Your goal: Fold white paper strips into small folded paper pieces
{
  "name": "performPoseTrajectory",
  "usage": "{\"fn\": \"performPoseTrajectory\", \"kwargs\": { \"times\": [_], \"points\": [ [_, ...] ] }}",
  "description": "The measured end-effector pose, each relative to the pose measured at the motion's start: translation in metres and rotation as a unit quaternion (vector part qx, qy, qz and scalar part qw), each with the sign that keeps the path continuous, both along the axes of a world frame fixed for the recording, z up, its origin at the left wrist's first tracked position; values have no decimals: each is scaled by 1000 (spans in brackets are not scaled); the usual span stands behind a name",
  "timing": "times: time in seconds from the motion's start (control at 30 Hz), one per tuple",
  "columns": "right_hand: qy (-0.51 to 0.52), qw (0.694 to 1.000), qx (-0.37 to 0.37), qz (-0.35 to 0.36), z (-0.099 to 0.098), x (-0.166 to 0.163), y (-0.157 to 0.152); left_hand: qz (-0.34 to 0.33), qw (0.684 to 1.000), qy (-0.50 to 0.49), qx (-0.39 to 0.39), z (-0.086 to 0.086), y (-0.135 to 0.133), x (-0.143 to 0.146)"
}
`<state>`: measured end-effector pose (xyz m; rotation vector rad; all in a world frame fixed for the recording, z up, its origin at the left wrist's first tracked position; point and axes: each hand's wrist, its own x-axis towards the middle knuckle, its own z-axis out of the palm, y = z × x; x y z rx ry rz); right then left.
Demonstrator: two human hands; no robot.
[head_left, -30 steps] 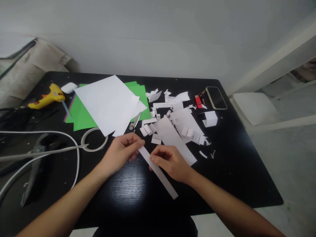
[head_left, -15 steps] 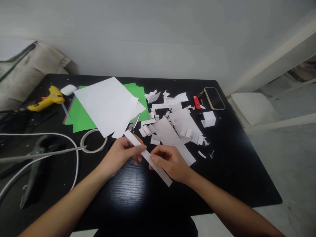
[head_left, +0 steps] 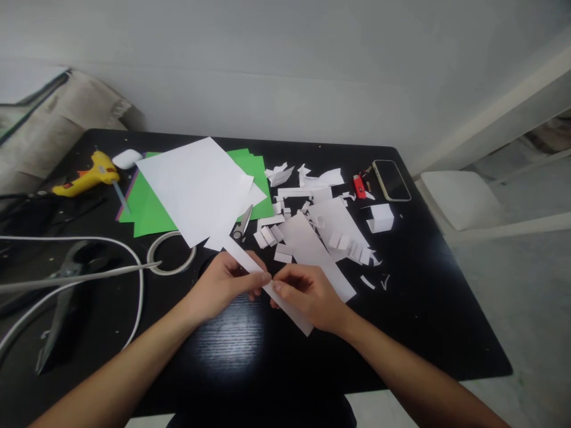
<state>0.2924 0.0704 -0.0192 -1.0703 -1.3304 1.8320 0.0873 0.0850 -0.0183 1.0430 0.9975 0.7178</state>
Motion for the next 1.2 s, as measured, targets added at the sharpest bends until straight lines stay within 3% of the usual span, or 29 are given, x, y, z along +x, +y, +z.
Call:
{"fn": "performPoseTrajectory", "kwargs": {
  "times": [0.3,0.5,0.67,0.83,1.0,1.07,1.2],
  "points": [
    [-10,1000,-10,-8,1,1,0,121,991,27,41,6,18,-31],
    [-1,1000,-6,-17,2,0,2,187,981,28,44,12,22,-32],
    [19,999,-15,-25,0,-1,1,173,985,11,11,8,21,-27],
    [42,998,-53,-16,-2,-4,-1,86,996,27,11,3,14,-19],
    [22,999,-27,-15,-1,-3,-1,13,999,41,9,3,5,-10],
    [6,1000,-14,-12,1,-2,0,17,998,52,21,5,7,-12],
    [-18,1000,0,-10,2,-1,2,99,990,79,66,9,15,-23]
  ]
}}
